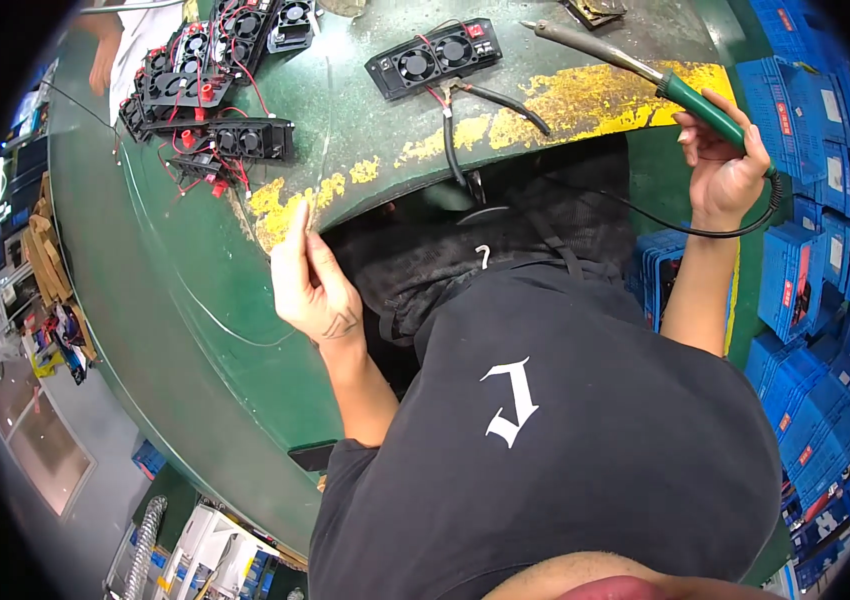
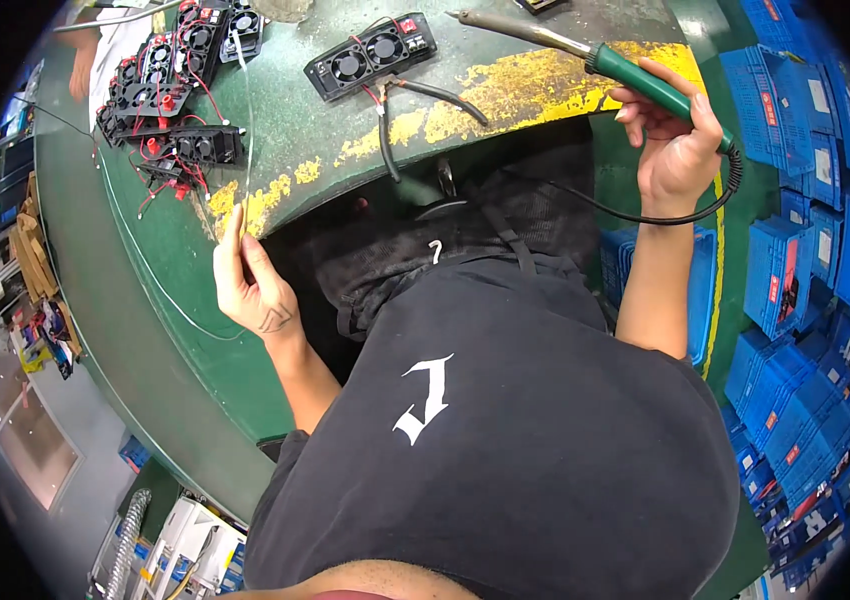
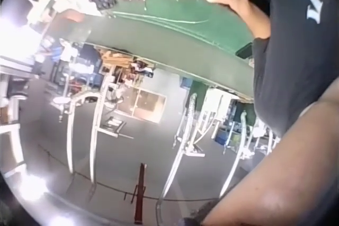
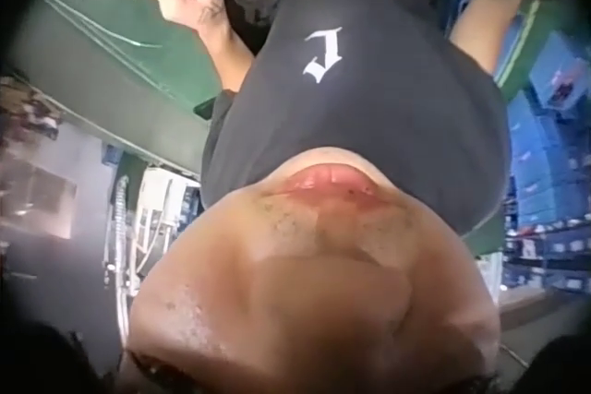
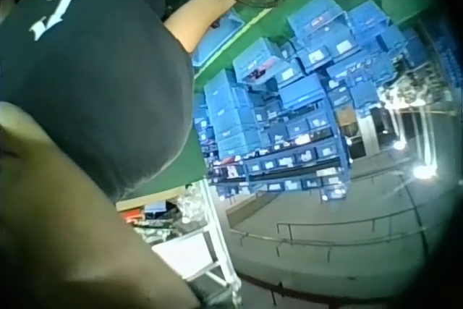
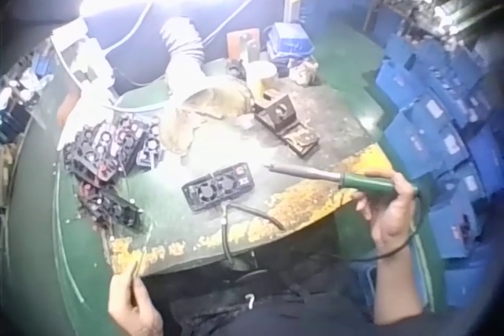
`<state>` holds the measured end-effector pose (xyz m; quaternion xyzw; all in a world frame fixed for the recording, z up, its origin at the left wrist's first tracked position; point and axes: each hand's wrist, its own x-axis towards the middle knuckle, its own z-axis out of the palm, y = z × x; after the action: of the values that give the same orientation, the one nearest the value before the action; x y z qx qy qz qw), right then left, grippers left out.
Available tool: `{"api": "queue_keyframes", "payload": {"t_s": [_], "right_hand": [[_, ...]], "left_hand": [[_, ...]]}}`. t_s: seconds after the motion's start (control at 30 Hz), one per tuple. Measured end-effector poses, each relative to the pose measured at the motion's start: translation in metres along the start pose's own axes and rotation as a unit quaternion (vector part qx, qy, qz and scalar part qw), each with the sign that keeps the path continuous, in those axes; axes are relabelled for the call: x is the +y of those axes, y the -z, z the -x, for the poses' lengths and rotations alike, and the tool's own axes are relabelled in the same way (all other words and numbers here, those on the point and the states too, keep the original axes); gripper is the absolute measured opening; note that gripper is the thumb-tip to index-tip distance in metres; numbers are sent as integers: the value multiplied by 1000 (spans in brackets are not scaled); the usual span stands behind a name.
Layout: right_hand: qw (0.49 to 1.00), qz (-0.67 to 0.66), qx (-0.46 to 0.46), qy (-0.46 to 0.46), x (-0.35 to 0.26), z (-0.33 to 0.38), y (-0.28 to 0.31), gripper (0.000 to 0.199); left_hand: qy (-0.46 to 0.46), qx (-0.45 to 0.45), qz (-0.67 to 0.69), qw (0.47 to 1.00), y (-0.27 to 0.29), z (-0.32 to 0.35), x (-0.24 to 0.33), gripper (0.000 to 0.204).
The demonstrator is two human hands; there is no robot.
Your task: Soldering wires to a small cooling fan assembly and components at a mechanical workbench.
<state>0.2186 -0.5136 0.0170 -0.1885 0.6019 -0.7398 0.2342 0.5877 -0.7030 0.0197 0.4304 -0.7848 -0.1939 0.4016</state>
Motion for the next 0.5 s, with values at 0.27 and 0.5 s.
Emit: {"api": "queue_keyframes", "payload": {"t_s": [0.27,0.5], "right_hand": [[971,-234,21,31,-6,-3,14,61],[982,-23,160,95,-2,-18,18,56]], "left_hand": [[45,76,-86,992,34,16,-25,25],[87,137,-201,966,84,45,-64,16]]}}
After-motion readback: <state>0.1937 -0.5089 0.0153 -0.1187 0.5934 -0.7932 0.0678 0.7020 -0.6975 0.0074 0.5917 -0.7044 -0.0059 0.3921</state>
